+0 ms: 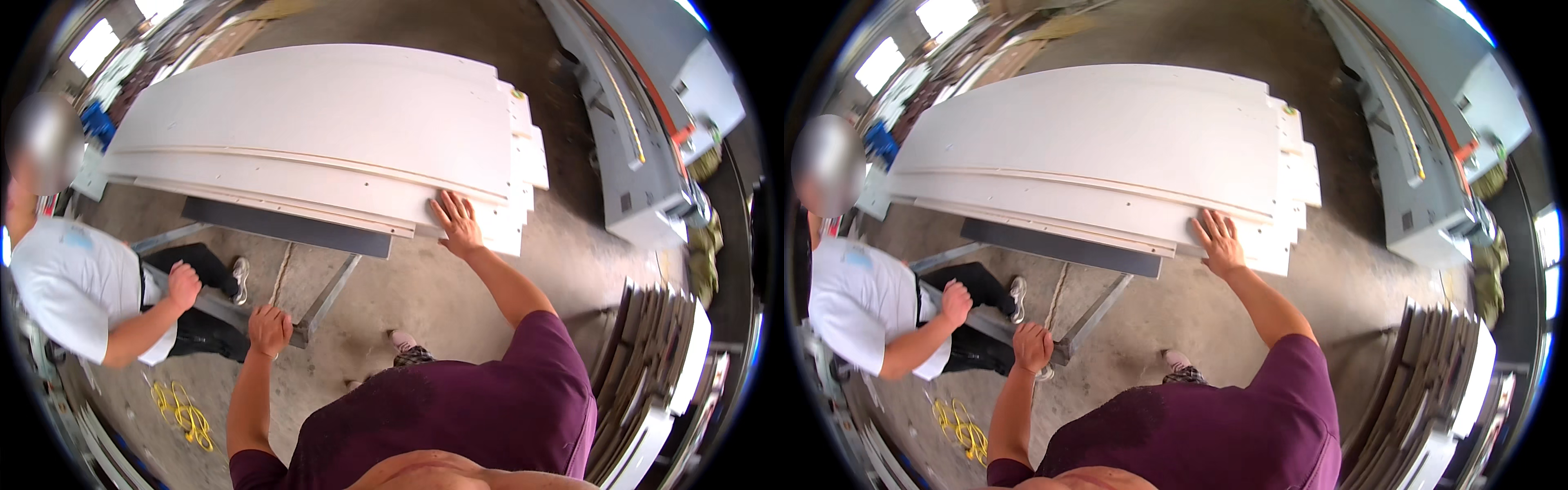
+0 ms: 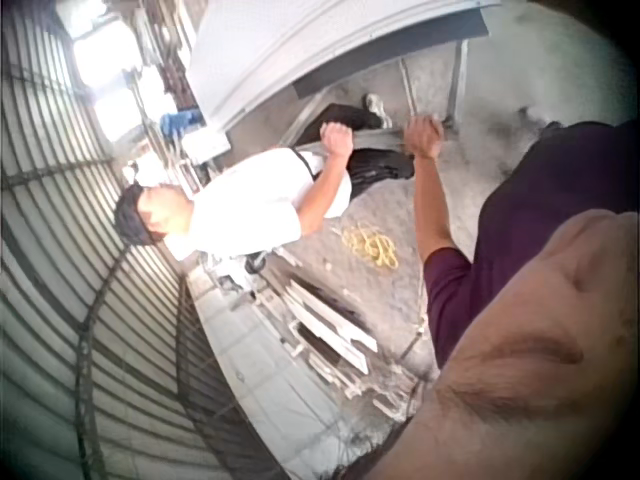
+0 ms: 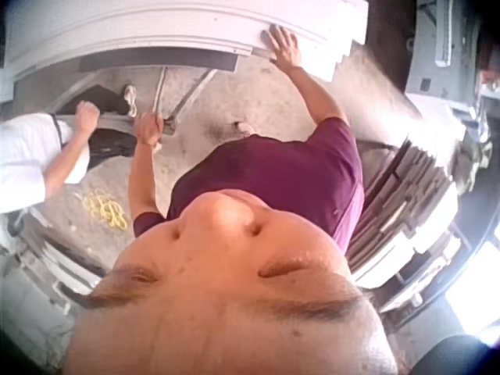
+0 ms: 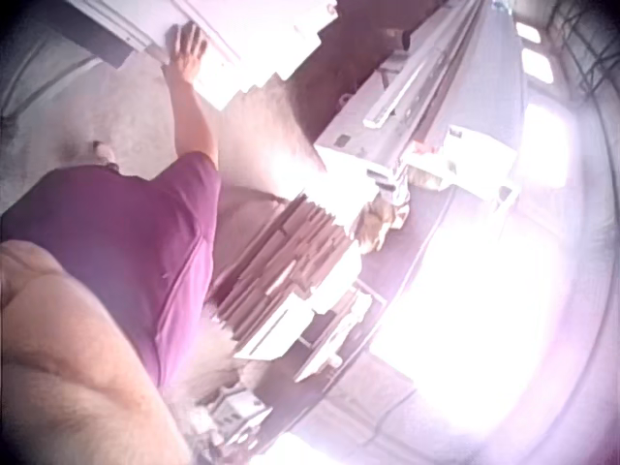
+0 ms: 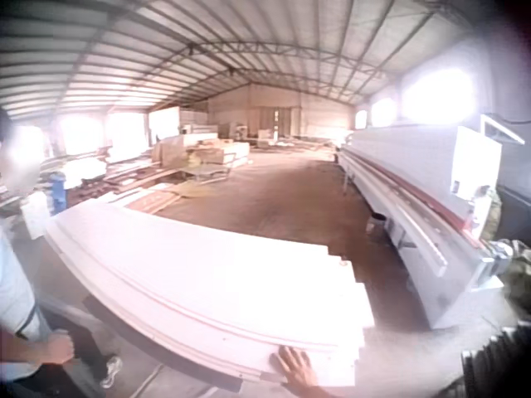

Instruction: The person lifts large white furniture panels from a stack one by one and places them onto a metal cart by hand, then pushes the loaded cart across the factory floor with another worker.

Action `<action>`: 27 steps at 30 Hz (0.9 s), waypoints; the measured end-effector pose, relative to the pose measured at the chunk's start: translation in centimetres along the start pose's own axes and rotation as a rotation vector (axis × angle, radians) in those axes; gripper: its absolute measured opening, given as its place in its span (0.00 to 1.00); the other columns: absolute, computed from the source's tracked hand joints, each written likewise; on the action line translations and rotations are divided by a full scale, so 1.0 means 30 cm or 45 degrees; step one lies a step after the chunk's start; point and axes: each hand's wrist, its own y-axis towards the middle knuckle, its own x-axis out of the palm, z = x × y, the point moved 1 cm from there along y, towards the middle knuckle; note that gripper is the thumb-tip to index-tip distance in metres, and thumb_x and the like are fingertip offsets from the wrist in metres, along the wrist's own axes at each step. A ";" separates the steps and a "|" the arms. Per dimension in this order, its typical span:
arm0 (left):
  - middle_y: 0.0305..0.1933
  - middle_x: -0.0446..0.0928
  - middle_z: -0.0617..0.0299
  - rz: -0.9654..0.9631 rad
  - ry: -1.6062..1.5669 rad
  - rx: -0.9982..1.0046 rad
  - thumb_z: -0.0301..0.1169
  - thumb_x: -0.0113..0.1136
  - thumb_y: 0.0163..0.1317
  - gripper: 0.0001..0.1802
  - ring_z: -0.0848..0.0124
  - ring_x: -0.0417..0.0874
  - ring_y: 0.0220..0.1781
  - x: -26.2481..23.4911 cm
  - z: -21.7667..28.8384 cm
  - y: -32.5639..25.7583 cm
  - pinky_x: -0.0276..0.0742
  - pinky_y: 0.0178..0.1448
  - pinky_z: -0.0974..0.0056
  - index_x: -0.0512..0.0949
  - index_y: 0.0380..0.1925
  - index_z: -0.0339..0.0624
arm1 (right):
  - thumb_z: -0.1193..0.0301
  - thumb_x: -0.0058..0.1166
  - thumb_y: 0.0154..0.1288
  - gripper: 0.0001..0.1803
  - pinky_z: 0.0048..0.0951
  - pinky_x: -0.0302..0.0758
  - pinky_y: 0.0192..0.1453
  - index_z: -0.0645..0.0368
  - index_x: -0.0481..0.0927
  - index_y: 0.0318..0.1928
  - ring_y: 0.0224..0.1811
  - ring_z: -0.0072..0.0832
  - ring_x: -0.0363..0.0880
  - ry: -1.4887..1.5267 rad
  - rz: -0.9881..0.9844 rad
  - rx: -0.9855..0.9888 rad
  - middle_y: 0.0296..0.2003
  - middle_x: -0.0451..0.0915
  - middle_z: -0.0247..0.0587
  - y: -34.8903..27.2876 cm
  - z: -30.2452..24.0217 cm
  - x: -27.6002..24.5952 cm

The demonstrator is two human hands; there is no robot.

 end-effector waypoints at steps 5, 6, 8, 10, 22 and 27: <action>0.22 0.74 0.58 -0.067 -0.124 0.017 0.33 0.53 0.57 0.12 0.58 0.76 0.28 0.010 -0.017 -0.014 0.70 0.36 0.55 0.75 0.17 0.42 | 0.54 0.70 0.50 0.59 0.46 0.42 0.78 0.41 0.43 0.75 0.78 0.37 0.40 -0.035 0.088 -0.043 0.75 0.42 0.39 0.019 -0.025 0.021; 0.21 0.74 0.58 -0.088 -0.126 0.021 0.33 0.53 0.57 0.12 0.57 0.76 0.27 0.016 -0.018 -0.007 0.70 0.35 0.55 0.75 0.17 0.42 | 0.54 0.69 0.51 0.58 0.45 0.40 0.79 0.39 0.42 0.75 0.78 0.36 0.40 -0.061 0.030 -0.006 0.76 0.41 0.38 0.009 -0.023 0.010; 0.21 0.75 0.56 -0.067 -0.122 0.035 0.33 0.53 0.56 0.12 0.57 0.76 0.26 0.020 -0.018 0.006 0.69 0.34 0.54 0.75 0.17 0.41 | 0.54 0.68 0.53 0.57 0.43 0.37 0.80 0.37 0.40 0.75 0.78 0.34 0.39 -0.093 0.013 0.031 0.76 0.40 0.36 0.009 -0.021 0.026; 0.21 0.75 0.56 -0.058 -0.126 0.038 0.33 0.53 0.56 0.12 0.56 0.77 0.26 0.012 -0.010 0.010 0.69 0.33 0.54 0.75 0.17 0.40 | 0.52 0.68 0.52 0.58 0.43 0.37 0.80 0.36 0.40 0.75 0.78 0.32 0.38 -0.133 0.019 0.049 0.76 0.40 0.33 0.007 -0.023 0.027; 0.20 0.76 0.56 0.041 -0.047 -0.042 0.34 0.54 0.55 0.13 0.57 0.78 0.25 0.028 -0.019 -0.045 0.72 0.33 0.54 0.76 0.15 0.42 | 0.56 0.74 0.45 0.62 0.44 0.41 0.80 0.34 0.43 0.75 0.78 0.30 0.39 -0.082 0.113 0.090 0.76 0.42 0.30 0.047 -0.071 0.009; 0.17 0.75 0.59 0.097 -0.094 -0.092 0.34 0.55 0.56 0.14 0.59 0.78 0.23 0.000 0.049 -0.047 0.72 0.32 0.56 0.76 0.14 0.43 | 0.60 0.75 0.43 0.62 0.46 0.42 0.80 0.35 0.46 0.74 0.78 0.29 0.40 -0.054 0.154 0.113 0.76 0.43 0.29 0.005 -0.055 0.024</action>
